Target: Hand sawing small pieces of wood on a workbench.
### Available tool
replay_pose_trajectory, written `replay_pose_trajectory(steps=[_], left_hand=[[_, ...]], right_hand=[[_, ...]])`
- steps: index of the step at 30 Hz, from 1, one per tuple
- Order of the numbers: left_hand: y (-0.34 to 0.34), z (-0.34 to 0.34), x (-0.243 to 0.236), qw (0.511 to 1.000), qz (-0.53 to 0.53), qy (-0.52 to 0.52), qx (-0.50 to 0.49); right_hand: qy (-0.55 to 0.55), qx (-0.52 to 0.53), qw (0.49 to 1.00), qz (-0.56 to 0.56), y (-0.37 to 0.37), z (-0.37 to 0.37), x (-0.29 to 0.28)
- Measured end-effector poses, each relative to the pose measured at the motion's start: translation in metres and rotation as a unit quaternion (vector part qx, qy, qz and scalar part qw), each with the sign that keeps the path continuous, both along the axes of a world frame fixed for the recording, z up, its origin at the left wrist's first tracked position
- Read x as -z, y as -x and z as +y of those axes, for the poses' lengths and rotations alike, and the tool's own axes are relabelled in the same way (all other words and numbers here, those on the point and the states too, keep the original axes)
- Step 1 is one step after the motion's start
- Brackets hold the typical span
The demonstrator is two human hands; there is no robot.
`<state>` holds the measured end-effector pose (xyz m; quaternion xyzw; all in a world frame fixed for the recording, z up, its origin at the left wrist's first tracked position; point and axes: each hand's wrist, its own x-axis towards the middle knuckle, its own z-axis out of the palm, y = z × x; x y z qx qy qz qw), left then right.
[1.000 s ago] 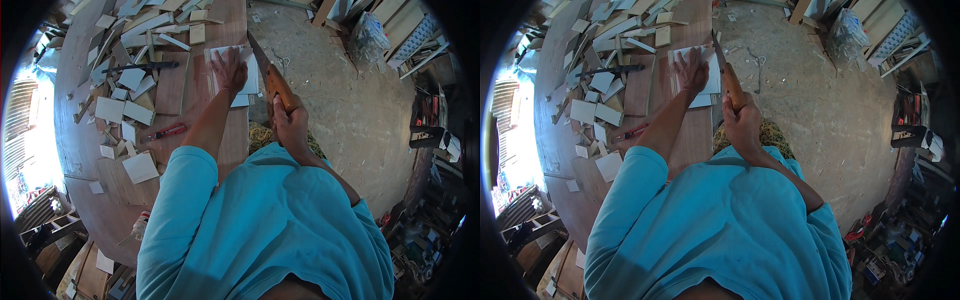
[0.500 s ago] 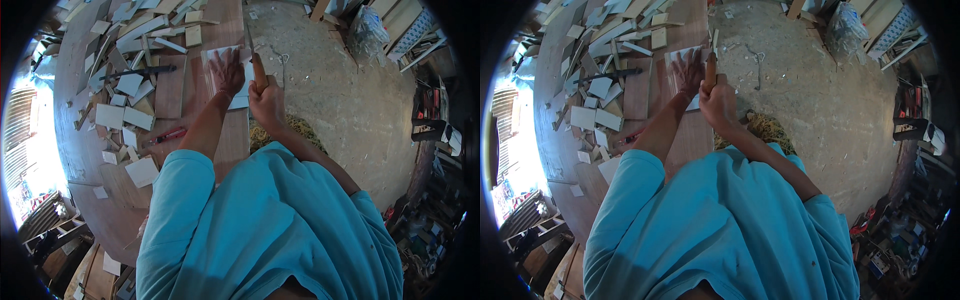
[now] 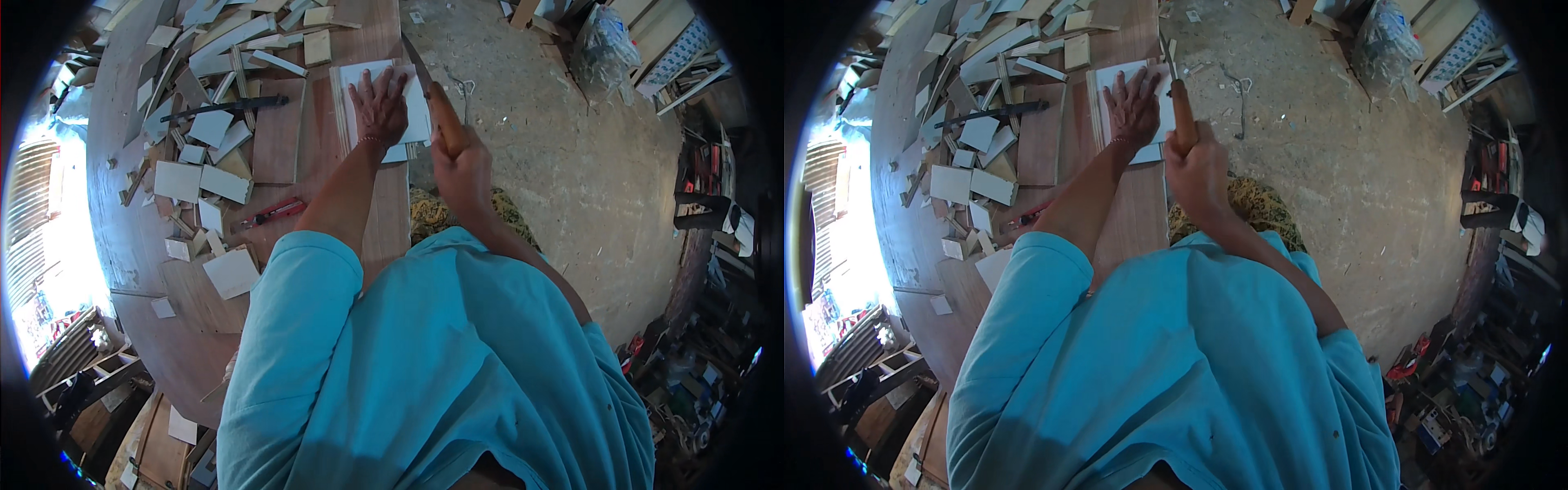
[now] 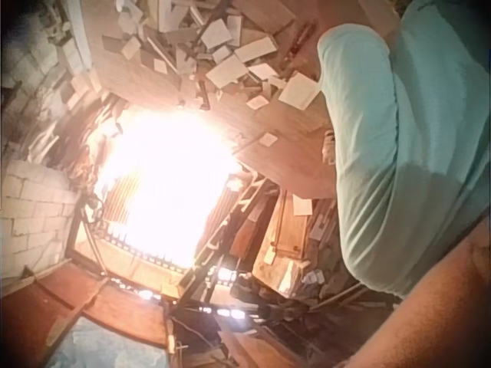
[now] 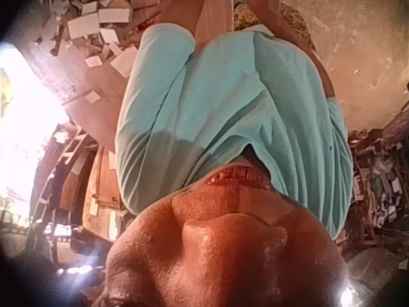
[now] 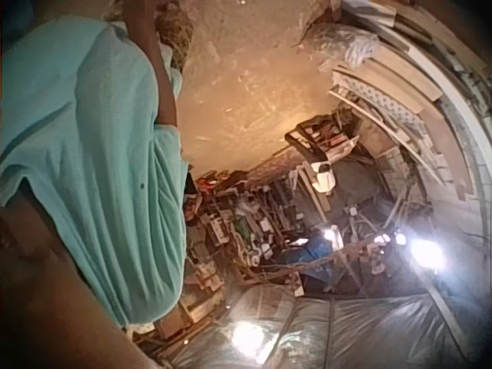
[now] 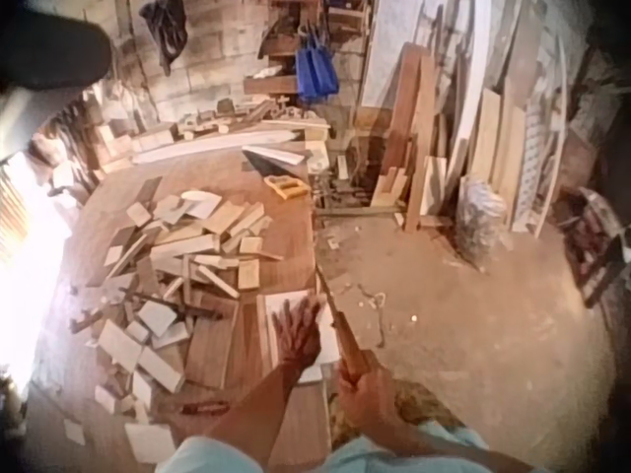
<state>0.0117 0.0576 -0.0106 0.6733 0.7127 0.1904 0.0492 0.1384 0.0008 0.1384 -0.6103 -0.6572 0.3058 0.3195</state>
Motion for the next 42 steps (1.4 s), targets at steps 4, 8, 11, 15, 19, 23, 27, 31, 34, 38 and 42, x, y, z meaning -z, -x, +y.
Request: replay_pose_trajectory(steps=[4, 8, 11, 15, 19, 23, 27, 31, 34, 38, 42], left_hand=[[0.006, 0.002, 0.005, 1.0, 0.016, 0.018, -0.005], [0.002, -0.002, 0.003, 1.0, 0.008, -0.01, 0.018], [-0.001, 0.004, 0.003, 1.0, 0.016, 0.002, 0.018], [0.004, 0.0, -0.004, 1.0, 0.001, 0.018, 0.019], [0.001, -0.004, -0.006, 0.998, -0.029, 0.003, 0.058], [0.001, 0.008, -0.003, 1.0, 0.0, -0.023, -0.006], [0.004, 0.022, -0.011, 0.998, -0.045, 0.034, -0.025], [0.002, 0.032, 0.002, 0.997, -0.031, -0.044, -0.051], [0.007, 0.035, 0.005, 0.998, -0.027, -0.023, -0.058], [0.002, 0.04, -0.001, 0.999, -0.015, -0.029, -0.038], [0.011, 0.036, 0.004, 0.996, -0.015, -0.086, 0.0]], right_hand=[[-0.055, -0.02, 0.998, -0.001, -0.003, 0.001, 0.0], [0.035, 0.008, 0.999, -0.003, -0.009, 0.028, 0.002], [0.032, 0.016, 0.999, -0.02, 0.005, 0.039, 0.023], [-0.025, 0.018, 0.999, -0.012, -0.002, 0.025, 0.031], [0.091, 0.068, 0.991, 0.07, -0.012, 0.026, 0.026], [0.051, 0.023, 0.998, 0.039, 0.0, 0.034, 0.018], [0.007, 0.009, 1.0, 0.012, 0.002, 0.034, 0.03], [-0.01, -0.002, 1.0, -0.008, 0.003, 0.036, 0.029], [0.018, 0.023, 0.999, 0.03, 0.002, 0.037, 0.019], [0.063, 0.055, 0.991, 0.1, -0.01, 0.053, 0.031], [0.252, 0.061, 0.929, 0.265, -0.009, 0.082, -0.023]])
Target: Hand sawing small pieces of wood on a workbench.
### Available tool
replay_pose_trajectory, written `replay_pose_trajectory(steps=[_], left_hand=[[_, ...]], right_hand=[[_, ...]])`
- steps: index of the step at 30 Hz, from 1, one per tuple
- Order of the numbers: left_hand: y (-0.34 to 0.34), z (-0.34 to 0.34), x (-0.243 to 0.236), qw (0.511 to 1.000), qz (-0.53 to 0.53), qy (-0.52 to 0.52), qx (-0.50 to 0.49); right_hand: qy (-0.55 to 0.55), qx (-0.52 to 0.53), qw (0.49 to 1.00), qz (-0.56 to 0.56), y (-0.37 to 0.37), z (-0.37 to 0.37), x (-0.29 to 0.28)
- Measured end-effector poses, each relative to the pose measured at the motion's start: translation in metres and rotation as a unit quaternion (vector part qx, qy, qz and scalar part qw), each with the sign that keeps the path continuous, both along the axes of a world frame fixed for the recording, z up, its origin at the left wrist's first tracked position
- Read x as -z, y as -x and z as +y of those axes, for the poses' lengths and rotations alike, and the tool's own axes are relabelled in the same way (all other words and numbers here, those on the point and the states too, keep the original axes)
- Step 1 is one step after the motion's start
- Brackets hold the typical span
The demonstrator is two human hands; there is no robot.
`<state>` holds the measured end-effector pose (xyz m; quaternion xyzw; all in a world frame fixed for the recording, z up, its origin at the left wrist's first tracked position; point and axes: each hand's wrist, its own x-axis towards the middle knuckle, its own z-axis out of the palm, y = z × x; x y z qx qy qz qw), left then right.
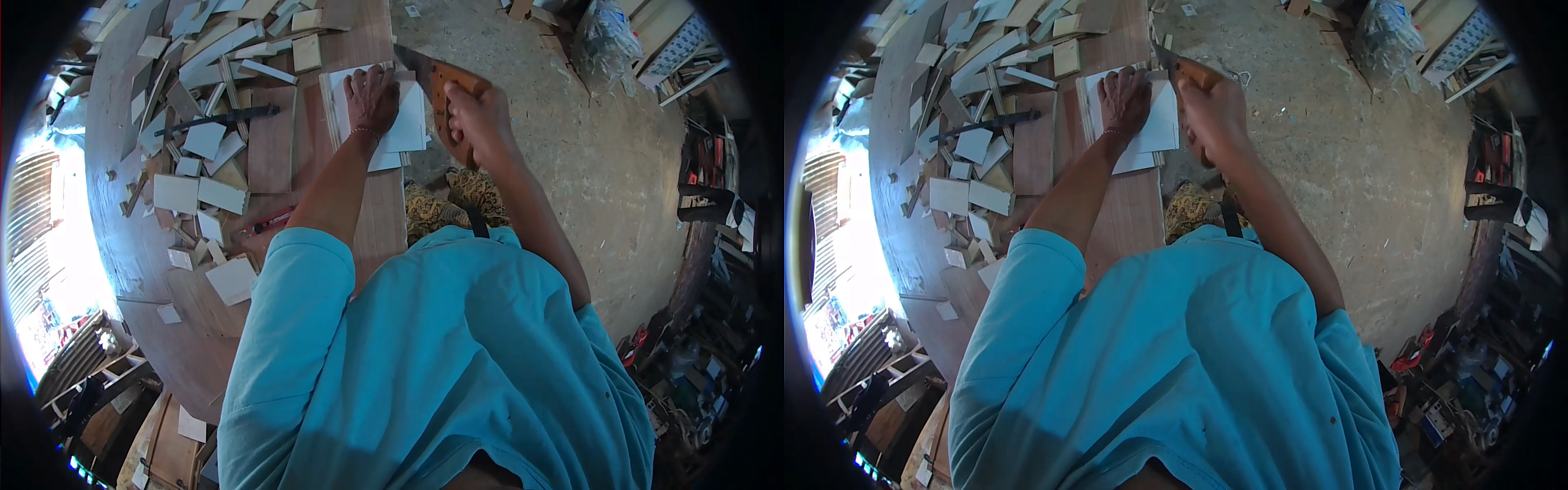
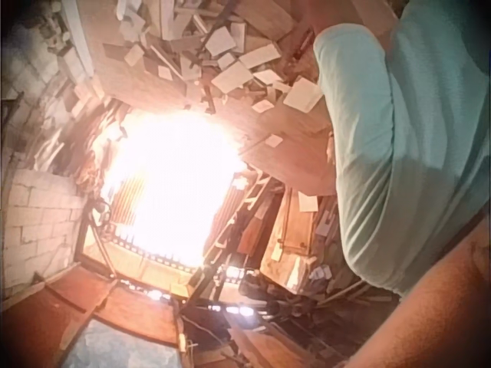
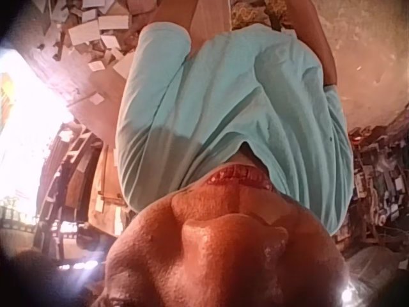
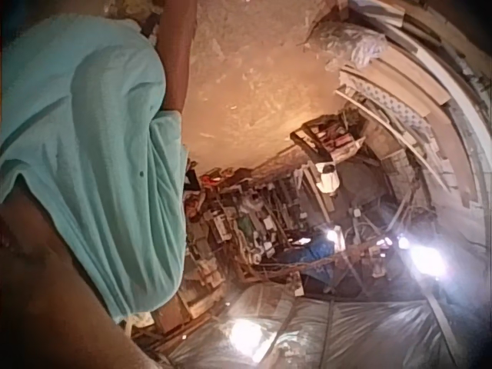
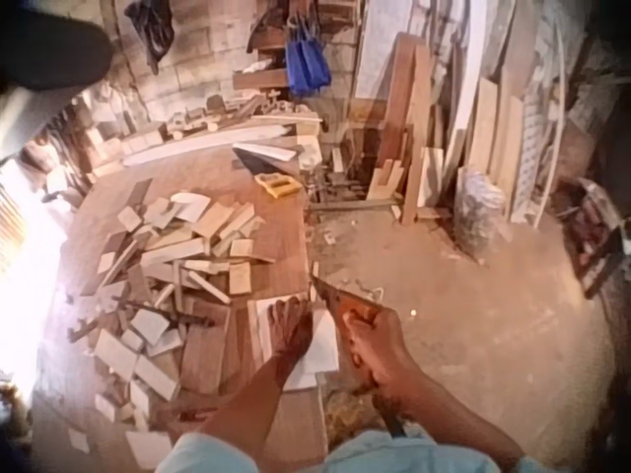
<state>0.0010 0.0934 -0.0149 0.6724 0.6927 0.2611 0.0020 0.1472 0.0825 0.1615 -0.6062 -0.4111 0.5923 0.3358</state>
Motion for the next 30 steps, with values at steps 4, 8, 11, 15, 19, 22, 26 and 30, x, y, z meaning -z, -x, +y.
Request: replay_pose_trajectory(steps=[4, 8, 11, 15, 19, 22, 26, 30], left_hand=[[-0.004, 0.002, 0.002, 1.0, 0.003, 0.008, -0.015], [-0.004, 0.0, -0.003, 0.999, 0.006, 0.024, -0.029], [-0.003, 0.0, -0.003, 0.999, -0.007, 0.043, -0.032], [-0.001, -0.002, -0.004, 0.998, -0.003, 0.049, -0.029], [-0.003, 0.001, -0.011, 0.999, -0.007, 0.036, 0.008], [-0.002, 0.0, -0.001, 1.0, -0.002, 0.019, 0.004], [-0.006, -0.001, 0.003, 0.999, 0.003, 0.037, -0.02], [-0.003, 0.0, -0.006, 0.999, 0.007, 0.036, -0.033]], right_hand=[[-0.028, -0.067, 0.997, 0.001, -0.007, 0.033, 0.003], [-0.147, -0.046, 0.973, -0.171, -0.003, -0.01, 0.036], [-0.148, 0.004, 0.98, -0.131, -0.007, -0.044, 0.055], [-0.026, 0.069, 0.994, 0.086, -0.013, -0.036, 0.042], [0.004, 0.024, 0.998, 0.061, -0.016, 0.019, -0.003], [0.005, -0.015, 0.998, 0.057, -0.009, 0.04, -0.012], [0.01, 0.027, 0.996, 0.079, 0.001, 0.041, -0.003], [-0.158, 0.012, 0.977, -0.144, 0.0, -0.027, 0.061]])
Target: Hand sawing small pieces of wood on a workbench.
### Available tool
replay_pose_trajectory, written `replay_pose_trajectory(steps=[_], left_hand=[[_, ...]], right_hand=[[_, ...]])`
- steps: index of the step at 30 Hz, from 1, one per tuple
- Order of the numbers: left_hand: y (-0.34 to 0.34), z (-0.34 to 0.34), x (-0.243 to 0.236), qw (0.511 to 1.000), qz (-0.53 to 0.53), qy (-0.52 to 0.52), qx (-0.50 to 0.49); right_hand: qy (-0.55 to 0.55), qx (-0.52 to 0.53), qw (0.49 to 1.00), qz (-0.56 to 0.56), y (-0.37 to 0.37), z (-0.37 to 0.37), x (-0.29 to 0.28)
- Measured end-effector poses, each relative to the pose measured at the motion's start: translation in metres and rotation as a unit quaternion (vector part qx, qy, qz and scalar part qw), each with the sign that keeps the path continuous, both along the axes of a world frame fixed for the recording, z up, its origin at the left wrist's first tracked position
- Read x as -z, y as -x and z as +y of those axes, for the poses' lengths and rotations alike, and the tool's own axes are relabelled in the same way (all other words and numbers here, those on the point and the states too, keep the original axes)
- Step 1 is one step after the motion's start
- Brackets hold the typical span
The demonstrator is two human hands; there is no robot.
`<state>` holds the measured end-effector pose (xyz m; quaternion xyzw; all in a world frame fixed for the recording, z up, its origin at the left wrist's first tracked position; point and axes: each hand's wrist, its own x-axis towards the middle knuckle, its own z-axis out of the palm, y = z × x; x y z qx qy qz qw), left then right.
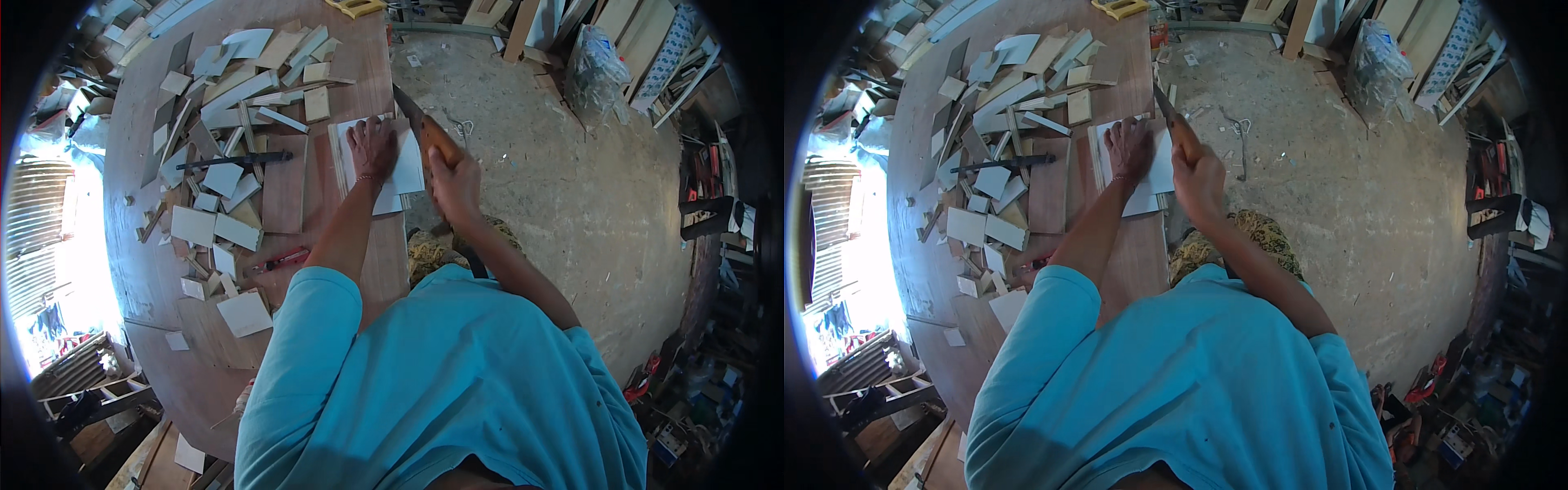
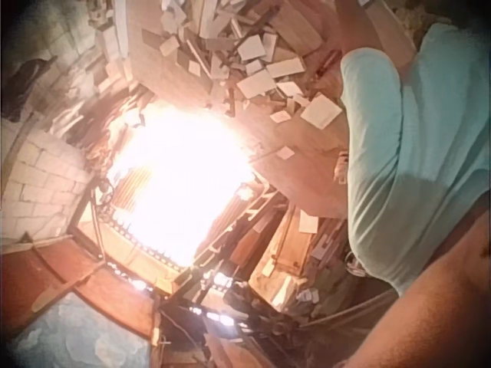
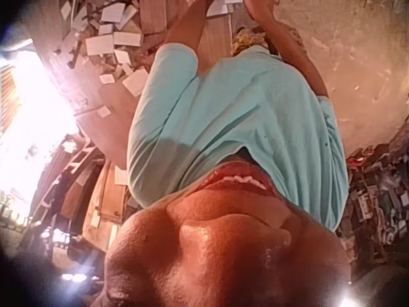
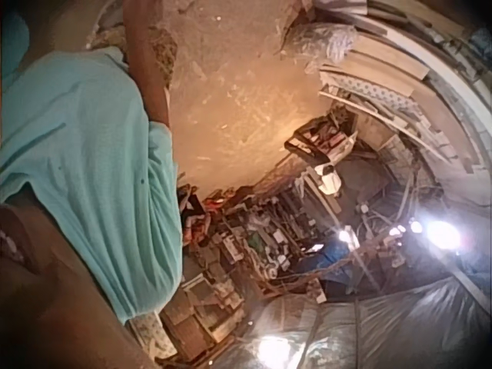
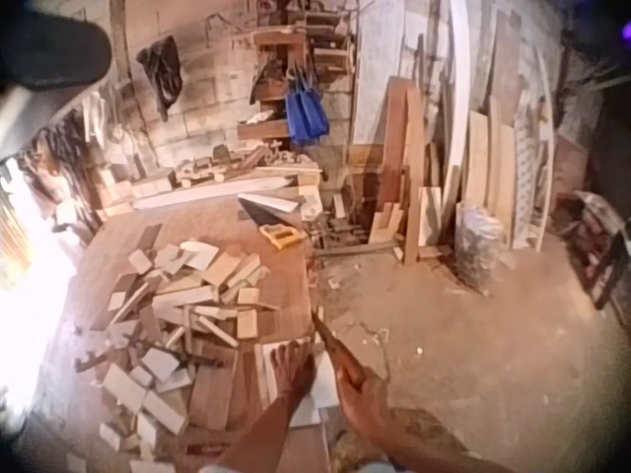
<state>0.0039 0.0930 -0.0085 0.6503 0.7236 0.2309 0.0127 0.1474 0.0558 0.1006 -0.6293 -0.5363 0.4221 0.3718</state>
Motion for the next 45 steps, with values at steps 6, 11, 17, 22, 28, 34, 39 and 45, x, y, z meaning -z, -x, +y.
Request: replay_pose_trajectory(steps=[6, 11, 17, 22, 28, 34, 39, 45], left_hand=[[0.0, 0.0, -0.001, 1.0, 0.009, 0.01, -0.023], [0.0, 0.002, 0.001, 1.0, 0.007, -0.002, -0.013], [0.001, 0.008, 0.01, 0.999, 0.002, -0.013, -0.036], [0.008, 0.008, 0.026, 0.999, 0.037, 0.008, -0.039], [-0.002, 0.007, 0.007, 0.999, -0.015, -0.028, -0.012], [0.0, 0.001, 0.01, 0.998, 0.036, 0.019, -0.046], [-0.005, 0.008, 0.01, 0.998, 0.043, -0.039, -0.019], [-0.003, 0.009, 0.017, 0.996, 0.031, 0.067, -0.051]], right_hand=[[0.109, -0.122, 0.974, 0.154, -0.007, -0.035, 0.005], [0.075, -0.023, 0.993, 0.09, 0.006, -0.014, -0.006], [-0.063, -0.043, 0.994, -0.083, 0.005, -0.045, -0.018], [-0.022, -0.052, 0.996, -0.067, -0.009, -0.06, -0.029], [-0.032, -0.021, 0.995, -0.092, 0.016, -0.014, -0.015], [-0.076, -0.06, 0.981, -0.167, -0.003, -0.055, -0.012], [-0.086, -0.013, 0.988, -0.126, 0.013, -0.022, -0.006], [-0.073, -0.043, 0.985, -0.152, 0.002, -0.047, -0.022]])
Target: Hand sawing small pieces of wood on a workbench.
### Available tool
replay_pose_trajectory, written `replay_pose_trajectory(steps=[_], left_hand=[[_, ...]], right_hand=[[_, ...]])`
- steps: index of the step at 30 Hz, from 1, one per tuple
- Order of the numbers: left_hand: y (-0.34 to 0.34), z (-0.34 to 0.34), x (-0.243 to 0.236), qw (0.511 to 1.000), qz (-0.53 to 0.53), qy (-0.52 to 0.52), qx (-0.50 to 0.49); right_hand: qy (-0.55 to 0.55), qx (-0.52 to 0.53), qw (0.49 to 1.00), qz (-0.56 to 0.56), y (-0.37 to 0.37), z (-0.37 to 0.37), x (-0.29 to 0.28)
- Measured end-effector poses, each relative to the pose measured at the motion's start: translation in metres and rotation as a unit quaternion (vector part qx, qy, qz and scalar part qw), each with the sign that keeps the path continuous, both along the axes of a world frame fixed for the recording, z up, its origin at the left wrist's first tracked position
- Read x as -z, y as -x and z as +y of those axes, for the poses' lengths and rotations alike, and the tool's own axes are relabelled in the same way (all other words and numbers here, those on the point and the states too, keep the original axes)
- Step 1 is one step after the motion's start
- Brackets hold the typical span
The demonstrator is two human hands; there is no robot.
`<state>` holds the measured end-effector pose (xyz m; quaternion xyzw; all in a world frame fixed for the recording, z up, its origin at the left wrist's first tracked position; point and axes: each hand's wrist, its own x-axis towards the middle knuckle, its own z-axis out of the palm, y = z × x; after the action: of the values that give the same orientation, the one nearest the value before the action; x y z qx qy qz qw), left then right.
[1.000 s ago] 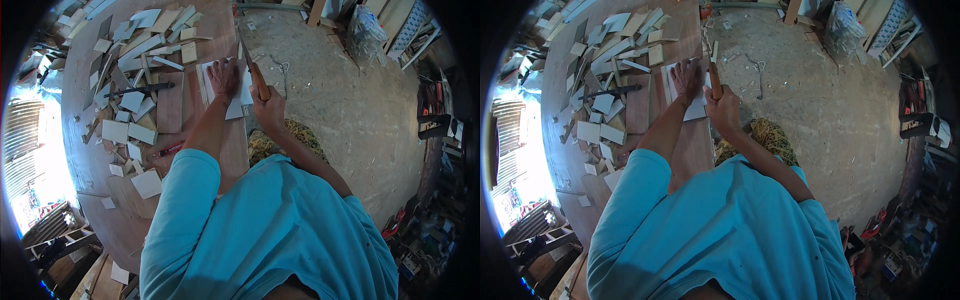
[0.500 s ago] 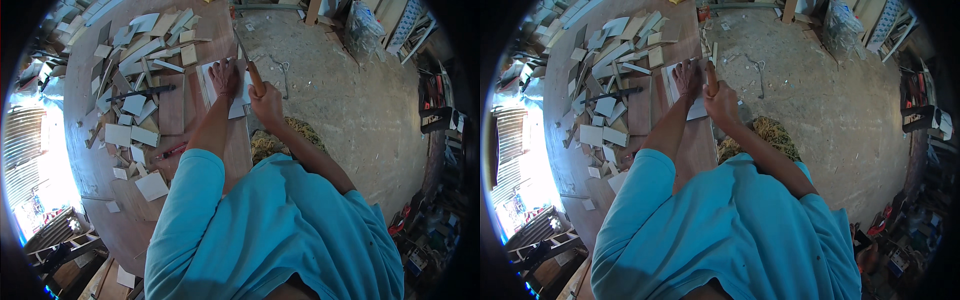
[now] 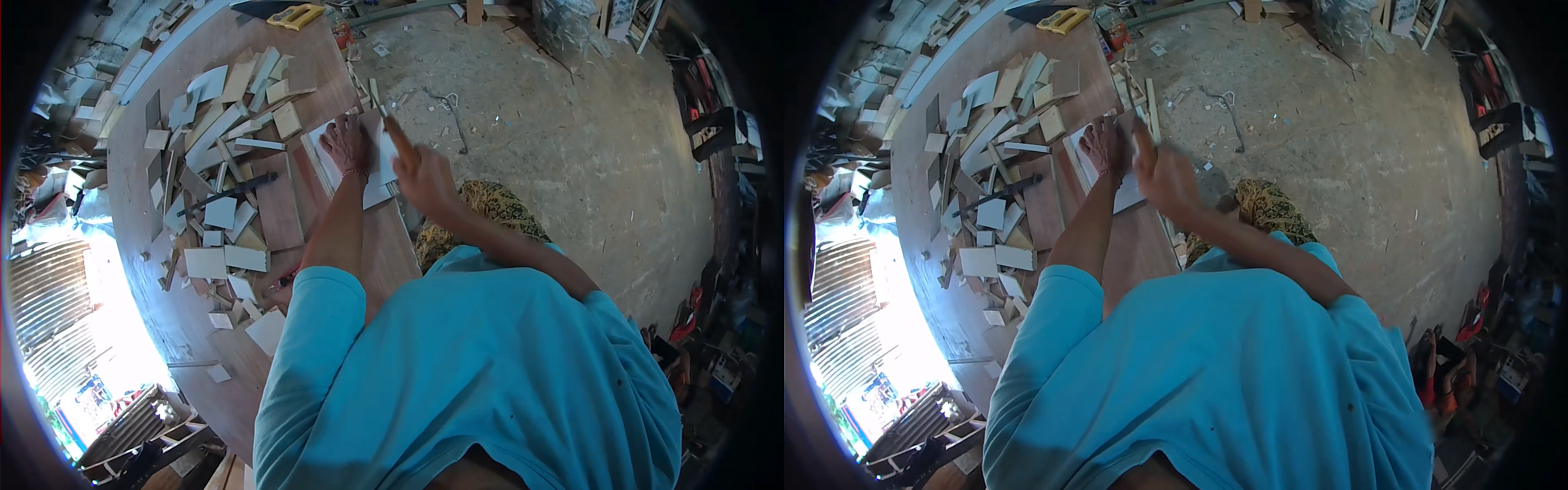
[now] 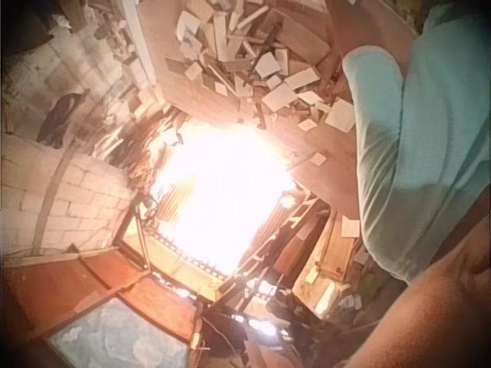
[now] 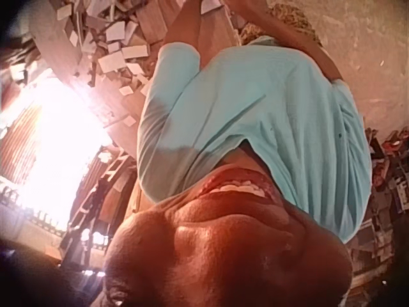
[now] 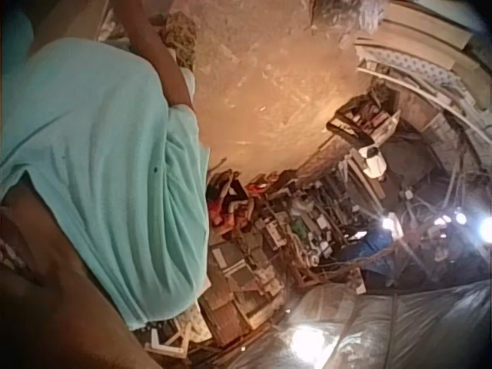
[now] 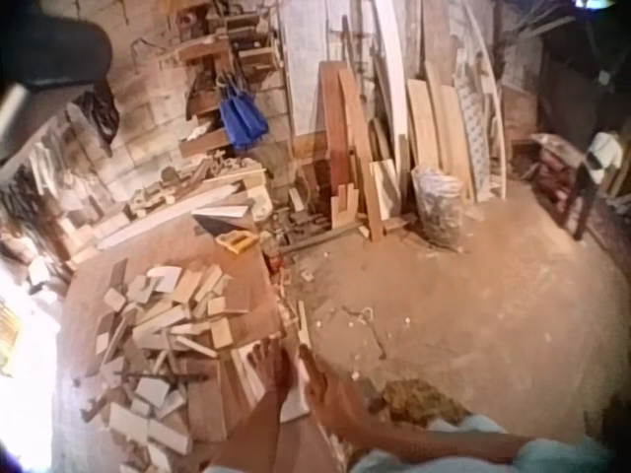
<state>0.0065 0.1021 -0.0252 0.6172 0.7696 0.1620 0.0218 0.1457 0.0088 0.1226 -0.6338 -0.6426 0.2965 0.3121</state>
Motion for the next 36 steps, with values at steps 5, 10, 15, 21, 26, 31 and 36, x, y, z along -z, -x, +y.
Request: replay_pose_trajectory(steps=[5, 10, 15, 21, 26, 31, 36], left_hand=[[-0.001, 0.008, -0.004, 0.998, 0.024, -0.057, 0.027], [-0.01, 0.004, -0.014, 0.999, -0.023, -0.028, -0.005], [0.003, 0.004, -0.005, 0.999, 0.002, -0.041, -0.007], [-0.01, 0.002, -0.012, 0.998, -0.044, -0.038, -0.016], [0.003, 0.0, 0.003, 0.999, -0.007, -0.045, -0.015], [-0.006, 0.004, -0.009, 0.998, 0.019, -0.056, -0.003], [-0.003, 0.002, -0.001, 0.999, -0.008, -0.048, -0.012]], right_hand=[[0.018, -0.014, 0.997, 0.074, -0.014, 0.001, 0.008], [-0.009, -0.003, 0.999, 0.041, 0.004, 0.026, 0.03], [0.025, -0.034, 0.998, 0.045, -0.017, -0.006, -0.005], [0.006, -0.007, 0.999, 0.046, -0.002, 0.031, 0.022], [0.004, -0.051, 0.999, 0.018, -0.016, -0.006, 0.0], [0.009, 0.004, 0.999, 0.04, -0.002, 0.041, 0.024], [0.042, -0.014, 0.999, 0.032, -0.012, 0.004, 0.001]])
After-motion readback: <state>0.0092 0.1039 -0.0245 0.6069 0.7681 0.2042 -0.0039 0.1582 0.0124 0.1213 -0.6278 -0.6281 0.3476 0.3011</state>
